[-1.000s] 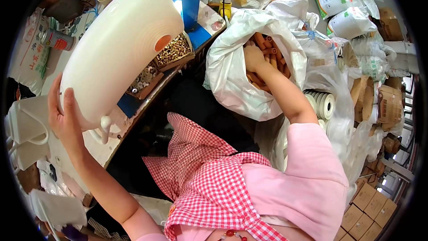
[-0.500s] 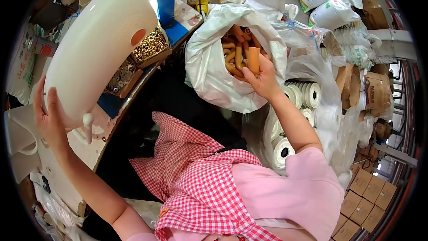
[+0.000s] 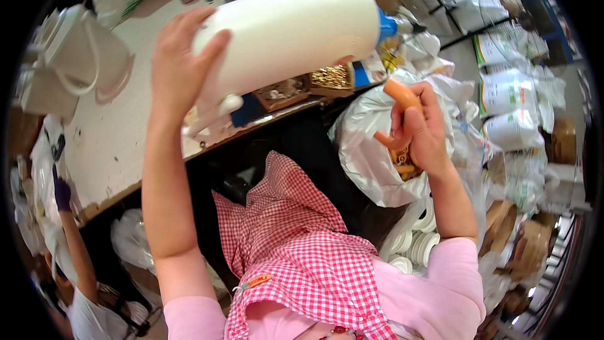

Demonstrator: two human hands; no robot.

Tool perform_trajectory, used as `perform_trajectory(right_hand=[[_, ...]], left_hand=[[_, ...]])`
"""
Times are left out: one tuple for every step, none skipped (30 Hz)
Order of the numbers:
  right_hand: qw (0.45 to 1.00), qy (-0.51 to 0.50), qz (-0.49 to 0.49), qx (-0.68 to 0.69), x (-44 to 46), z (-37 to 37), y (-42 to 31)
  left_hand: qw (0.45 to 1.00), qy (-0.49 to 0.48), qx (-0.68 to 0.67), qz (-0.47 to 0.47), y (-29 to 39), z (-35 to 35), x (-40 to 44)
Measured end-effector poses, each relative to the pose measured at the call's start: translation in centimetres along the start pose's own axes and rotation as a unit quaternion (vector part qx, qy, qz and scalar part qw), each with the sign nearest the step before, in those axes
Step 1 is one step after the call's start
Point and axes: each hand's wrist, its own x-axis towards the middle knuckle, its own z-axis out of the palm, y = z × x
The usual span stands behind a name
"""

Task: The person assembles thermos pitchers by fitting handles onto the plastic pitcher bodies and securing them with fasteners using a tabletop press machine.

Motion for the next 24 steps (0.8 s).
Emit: perform_trajectory(right_hand=[[0.997,-0.007,0.016,0.071,1.0,0.5,-0.4],[0.998,-0.021,0.014,0.065,1.4,1.6,-0.8],[0.986,-0.003,0.093,0.138,1.6,3.1,-1.1],[0.963,0.016,0.171,0.208,1.5,4.6,-1.4],[0.948,0.013,0.253,0.194,0.7,5.7,0.0],[0.926,-0.028,0.322,0.194,-0.7,6.4,2.2],[0.89,-0.043,0.409,0.198,-2.6,7.2,5.1],[0.889,-0.118,0.428,0.116,-5.1,7.8,8.0],[0.934,-0.142,0.328,0.013,-7.1,8.7,9.3],[0.941,-0.173,0.268,-0.114,-8.1,7.6,10.8],[0.913,-0.215,0.279,-0.207,-7.5,6.8,9.5],[0.875,-0.254,0.286,-0.296,-7.0,6.2,8.2],[0.874,-0.257,0.287,-0.296,-7.0,5.2,8.0],[0.838,-0.317,0.313,-0.316,-7.1,4.2,7.8],[0.797,-0.376,0.333,-0.336,-6.8,3.5,7.7],[0.795,-0.38,0.328,-0.34,-6.5,3.2,7.4],[0.774,-0.409,0.344,-0.34,-6.5,2.9,7.0],[0.752,-0.437,0.36,-0.338,-6.4,2.7,6.8],[0.718,-0.46,0.359,-0.381,-6.2,2.7,7.0],[0.716,-0.463,0.357,-0.382,-6.2,2.9,7.0],[0.703,-0.482,0.31,-0.421,-6.4,3.3,6.9],[0.689,-0.498,0.261,-0.457,-6.8,3.8,6.9],[0.676,-0.486,0.235,-0.502,-7.6,4.6,6.9],[0.679,-0.484,0.234,-0.5,-8.7,5.3,7.2]], left_hand=[[1.0,0.011,0.005,-0.011,0.0,0.0,0.0],[1.0,0.014,0.009,-0.007,-0.2,0.0,0.0],[1.0,0.014,0.012,-0.005,-0.2,0.2,-0.2],[0.999,0.025,0.014,-0.014,-0.3,0.3,-0.3],[0.999,0.026,0.02,-0.011,-0.4,0.4,-0.3],[0.999,0.028,0.027,-0.008,-0.5,0.4,-0.3],[0.999,0.036,0.034,-0.005,-0.6,0.5,-0.3],[0.998,0.043,0.038,-0.012,-0.5,0.4,-0.3],[0.999,0.041,0.027,-0.014,-0.4,0.3,-0.3],[0.999,0.037,0.015,-0.016,-0.3,0.3,-0.4],[0.999,0.036,0.018,-0.013,-0.5,0.4,-0.4],[0.999,0.037,0.02,-0.02,-0.6,0.3,-0.5],[0.999,0.039,0.031,-0.018,-0.5,0.3,-0.6],[0.998,0.041,0.041,-0.015,-0.3,0.4,-0.6],[0.998,0.045,0.043,-0.018,-0.2,0.4,-0.6],[0.998,0.043,0.042,-0.019,-0.3,0.5,-0.6],[0.998,0.041,0.041,-0.022,-0.3,0.5,-0.6],[0.998,0.045,0.045,-0.027,-0.4,0.6,-0.7],[0.998,0.048,0.04,-0.021,-0.5,0.6,-0.7],[0.998,0.051,0.035,-0.013,-0.5,0.7,-0.7],[0.998,0.05,0.036,-0.014,-0.5,0.6,-0.9],[0.998,0.043,0.04,-0.013,-0.5,0.4,-0.9],[0.998,0.036,0.043,-0.011,-0.5,0.3,-0.8],[0.998,0.035,0.044,-0.007,-0.6,0.2,-0.7]])
